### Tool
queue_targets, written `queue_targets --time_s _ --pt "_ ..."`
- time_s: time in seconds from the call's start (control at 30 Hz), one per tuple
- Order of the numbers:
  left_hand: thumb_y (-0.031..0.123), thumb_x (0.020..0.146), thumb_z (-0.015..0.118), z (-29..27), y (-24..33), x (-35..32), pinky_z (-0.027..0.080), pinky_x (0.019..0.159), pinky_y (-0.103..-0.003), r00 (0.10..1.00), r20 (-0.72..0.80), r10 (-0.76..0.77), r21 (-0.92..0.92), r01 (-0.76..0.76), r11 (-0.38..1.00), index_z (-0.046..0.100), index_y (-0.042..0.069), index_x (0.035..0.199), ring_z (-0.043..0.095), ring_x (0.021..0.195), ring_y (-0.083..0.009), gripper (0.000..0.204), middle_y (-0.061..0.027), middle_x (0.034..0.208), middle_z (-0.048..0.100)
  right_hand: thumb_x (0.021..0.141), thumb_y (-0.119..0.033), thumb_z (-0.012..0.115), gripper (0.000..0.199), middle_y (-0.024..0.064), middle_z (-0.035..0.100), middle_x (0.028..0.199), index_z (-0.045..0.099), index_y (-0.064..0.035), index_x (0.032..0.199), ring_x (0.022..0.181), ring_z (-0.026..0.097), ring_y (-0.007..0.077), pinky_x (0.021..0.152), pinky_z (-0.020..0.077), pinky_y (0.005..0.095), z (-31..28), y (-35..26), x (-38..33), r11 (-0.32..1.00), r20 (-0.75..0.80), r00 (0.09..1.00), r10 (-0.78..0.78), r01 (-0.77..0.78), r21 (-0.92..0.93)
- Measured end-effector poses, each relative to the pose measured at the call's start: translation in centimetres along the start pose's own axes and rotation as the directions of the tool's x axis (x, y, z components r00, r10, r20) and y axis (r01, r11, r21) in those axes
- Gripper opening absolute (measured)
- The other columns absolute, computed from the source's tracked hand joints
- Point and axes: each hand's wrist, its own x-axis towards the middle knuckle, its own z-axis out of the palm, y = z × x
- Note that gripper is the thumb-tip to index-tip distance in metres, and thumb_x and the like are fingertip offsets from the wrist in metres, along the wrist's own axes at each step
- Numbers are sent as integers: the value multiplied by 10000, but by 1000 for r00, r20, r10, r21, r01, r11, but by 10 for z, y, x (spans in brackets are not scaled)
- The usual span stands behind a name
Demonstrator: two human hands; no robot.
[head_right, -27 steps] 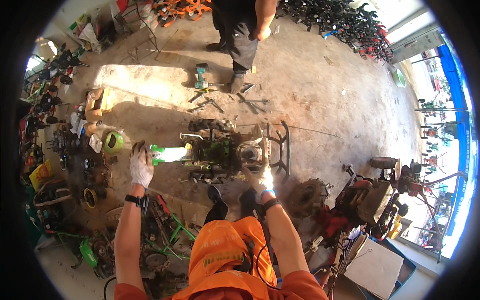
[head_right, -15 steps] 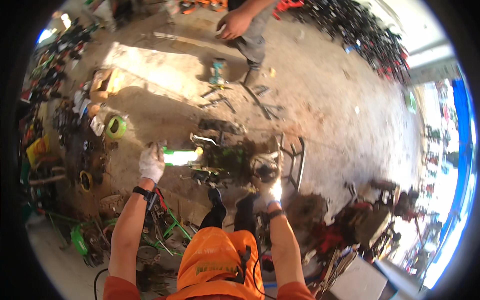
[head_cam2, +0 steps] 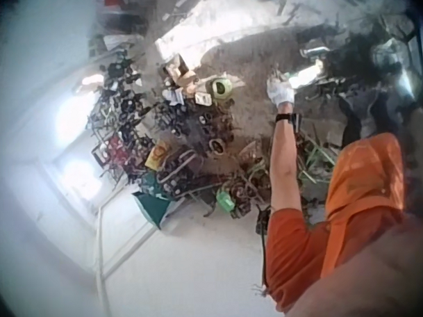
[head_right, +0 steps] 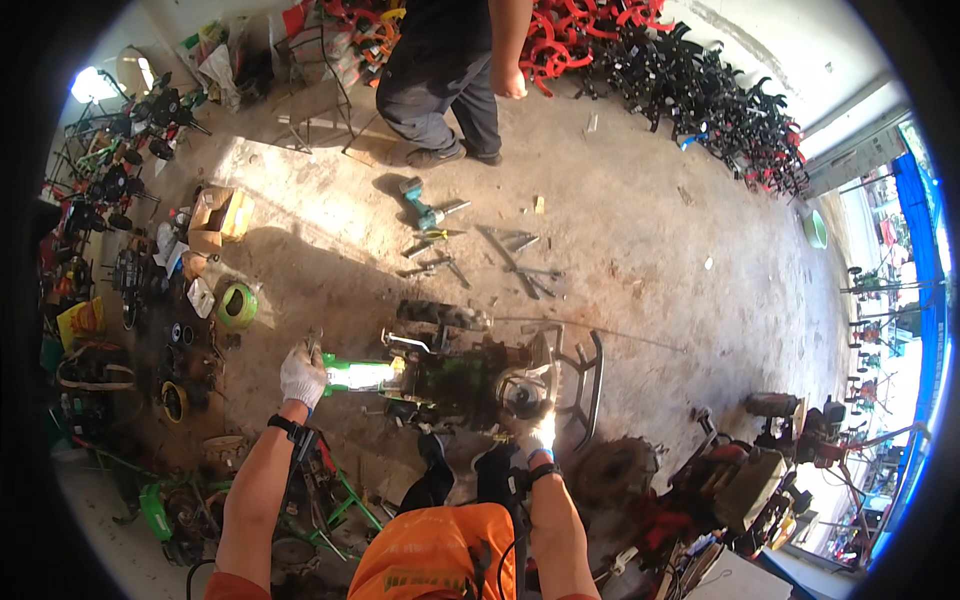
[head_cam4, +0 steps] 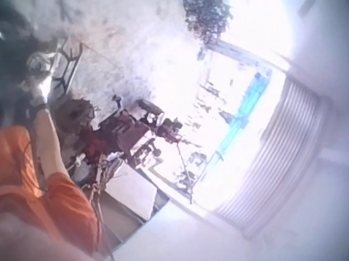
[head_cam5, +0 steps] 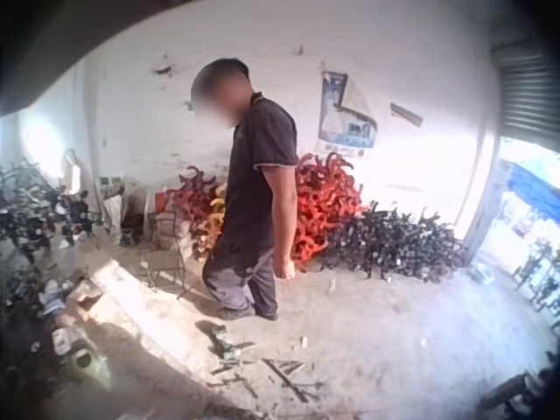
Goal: The person uses a cordless impact wrench to remove bolts from a small engine mounted on a stand, then detaches the handlebar assembly and sets it aside. They continue to remove bolts and separate engine components by hand, placing parts on the floor.
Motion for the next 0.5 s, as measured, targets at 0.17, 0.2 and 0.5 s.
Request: queue_targets --time_s 0.17,0.2,0.5 --pt "328 1031 656 1 3 -7 584 841 -566 996 -86 -30 -49 25 998 731 58 1105 726 947 -481 290 -236 1021 751 790 -38 925 821 94 650 1448 455 -63 1463 1243 643 267 1083 553 427 -5 8 8 463 335 939 80 -333 822" --pt "333 1027 660 0 4 -5 585 842 -567 994 -109 -19 -70 12 997 736 59 1097 727 945 -479 293 -235 1021 754 782 -48 936 843 107 644 1446 448 -56 1470 1235 647 271 1079 552 423 -4 9 7 446 341 939 50 -326 834" --pt "312 1015 653 2 4 0 593 869 -552 989 -75 -124 -5 124 992 731 99 1164 740 974 -456 272 -210 1056 770 760 -67 961 1065 178 557 1509 319 -35 1608 1314 613 297 1116 535 432 3 26 19 897 172 984 -54 -28 440"
